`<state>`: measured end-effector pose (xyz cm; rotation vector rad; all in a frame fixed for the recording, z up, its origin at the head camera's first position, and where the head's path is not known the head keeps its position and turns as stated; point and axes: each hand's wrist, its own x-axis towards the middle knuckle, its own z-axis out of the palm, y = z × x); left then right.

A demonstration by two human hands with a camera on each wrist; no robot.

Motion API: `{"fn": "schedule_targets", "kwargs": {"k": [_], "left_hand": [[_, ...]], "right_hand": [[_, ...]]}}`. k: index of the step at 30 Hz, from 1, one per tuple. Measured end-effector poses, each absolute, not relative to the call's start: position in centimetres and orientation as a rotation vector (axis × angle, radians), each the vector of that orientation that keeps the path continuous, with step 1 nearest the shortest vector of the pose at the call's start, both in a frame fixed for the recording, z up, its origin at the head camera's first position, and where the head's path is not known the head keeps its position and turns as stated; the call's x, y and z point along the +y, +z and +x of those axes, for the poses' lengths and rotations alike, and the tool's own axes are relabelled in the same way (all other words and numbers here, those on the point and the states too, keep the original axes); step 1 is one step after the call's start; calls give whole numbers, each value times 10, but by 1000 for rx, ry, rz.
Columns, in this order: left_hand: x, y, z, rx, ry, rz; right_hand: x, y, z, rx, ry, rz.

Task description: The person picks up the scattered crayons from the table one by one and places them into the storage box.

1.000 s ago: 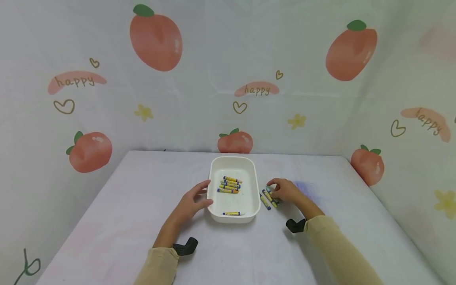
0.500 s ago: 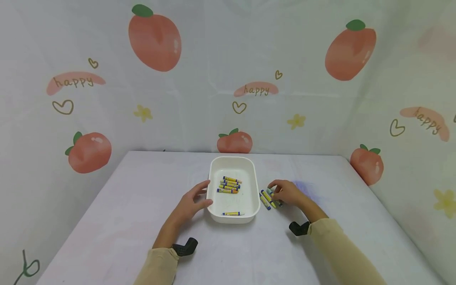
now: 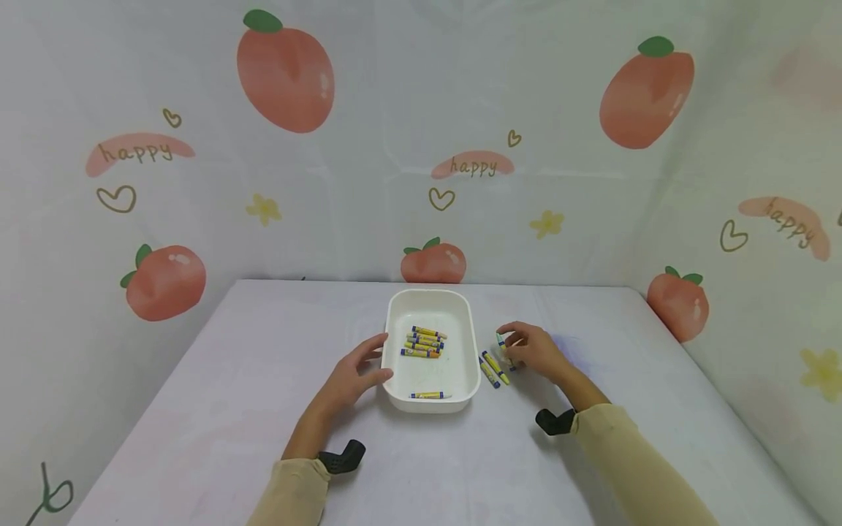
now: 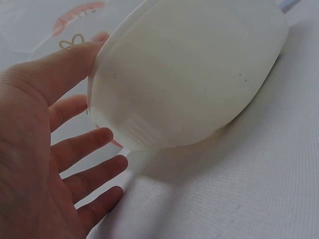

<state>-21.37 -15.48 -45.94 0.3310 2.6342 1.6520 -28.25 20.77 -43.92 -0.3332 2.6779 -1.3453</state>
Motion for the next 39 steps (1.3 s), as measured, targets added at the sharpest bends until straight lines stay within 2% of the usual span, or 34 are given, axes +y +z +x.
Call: {"fn": "schedule_targets", "kwargs": {"k": [8, 25, 39], "left_hand": [[-156, -462, -215, 2627, 1670, 356], [-155, -460, -214, 2629, 1664, 316], [-156, -460, -214, 2626, 1665, 328]], "right_hand": [[200, -425, -287, 2622, -1526, -299], [166, -389, -297, 2557, -1631, -402], [129, -389, -300, 2530, -1488, -625]]}}
